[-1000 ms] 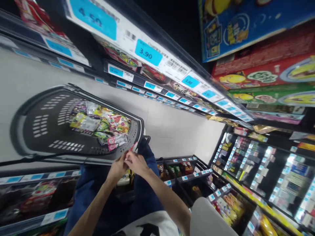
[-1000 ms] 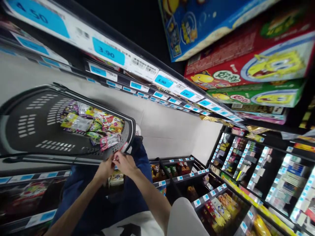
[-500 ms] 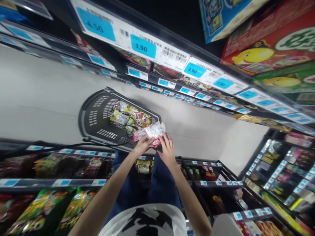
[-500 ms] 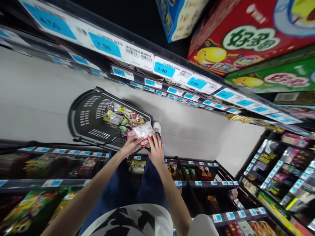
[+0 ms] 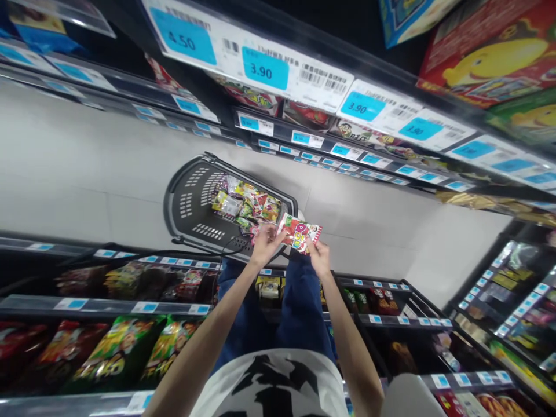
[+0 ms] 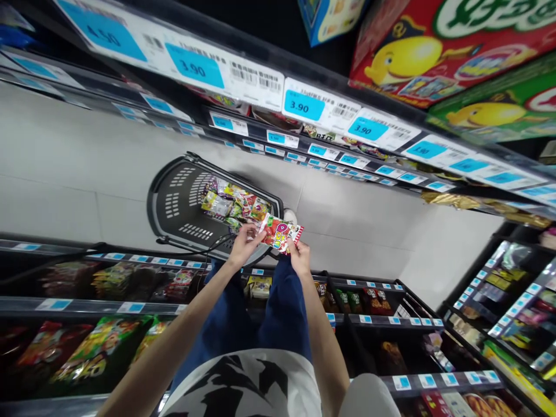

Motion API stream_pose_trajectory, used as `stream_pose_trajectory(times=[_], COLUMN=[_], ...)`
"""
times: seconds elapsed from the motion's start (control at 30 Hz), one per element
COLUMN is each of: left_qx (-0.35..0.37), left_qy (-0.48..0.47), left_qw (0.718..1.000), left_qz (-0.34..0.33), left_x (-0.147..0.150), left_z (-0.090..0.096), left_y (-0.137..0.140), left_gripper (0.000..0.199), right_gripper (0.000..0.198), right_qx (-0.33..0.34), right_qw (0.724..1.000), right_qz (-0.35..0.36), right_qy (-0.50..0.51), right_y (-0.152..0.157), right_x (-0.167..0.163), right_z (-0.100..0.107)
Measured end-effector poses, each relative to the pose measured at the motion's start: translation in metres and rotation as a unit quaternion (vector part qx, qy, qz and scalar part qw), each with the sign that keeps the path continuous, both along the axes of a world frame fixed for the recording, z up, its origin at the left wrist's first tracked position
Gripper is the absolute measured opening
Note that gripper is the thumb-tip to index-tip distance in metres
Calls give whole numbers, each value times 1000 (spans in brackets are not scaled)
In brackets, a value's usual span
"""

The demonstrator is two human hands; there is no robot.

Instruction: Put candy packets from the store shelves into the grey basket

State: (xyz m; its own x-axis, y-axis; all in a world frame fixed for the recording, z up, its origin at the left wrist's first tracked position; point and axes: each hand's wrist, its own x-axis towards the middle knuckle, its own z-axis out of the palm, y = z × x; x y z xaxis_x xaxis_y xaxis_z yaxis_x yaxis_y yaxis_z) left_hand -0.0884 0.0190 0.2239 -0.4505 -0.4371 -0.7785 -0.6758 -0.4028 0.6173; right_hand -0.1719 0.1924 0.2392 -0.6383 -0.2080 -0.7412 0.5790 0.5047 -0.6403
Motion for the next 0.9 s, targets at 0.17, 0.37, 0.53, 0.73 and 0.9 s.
stream_pose_trajectory(times=[0.17,0.37,0.53,0.73,0.9], left_qx=[31,141,99,-281,-442], left_qy=[25,142,130,184,215], left_qw=[997,976,986,916,804], left_qz=[-72,-86,-21,-219,-334], left_x=[1,-13,-49,-119,-185], left_z=[-8,6,14,33,50], left_y=[-9,-18,-23,-46,-65], left_gripper=[47,49,54,37,49], right_gripper=[47,60,44,35,48], right_qx=[-45,-114,-40,-38,-16], right_qw=[997,983,994,885,776], right_qz=[-23,-67,100,284,368], right_qy=[-54,-130,-3,366,512], right_y=[0,-12,-35,-88,-145], right_x=[0,-20,-82,-162,-195], right_z=[7,24,61,129,140])
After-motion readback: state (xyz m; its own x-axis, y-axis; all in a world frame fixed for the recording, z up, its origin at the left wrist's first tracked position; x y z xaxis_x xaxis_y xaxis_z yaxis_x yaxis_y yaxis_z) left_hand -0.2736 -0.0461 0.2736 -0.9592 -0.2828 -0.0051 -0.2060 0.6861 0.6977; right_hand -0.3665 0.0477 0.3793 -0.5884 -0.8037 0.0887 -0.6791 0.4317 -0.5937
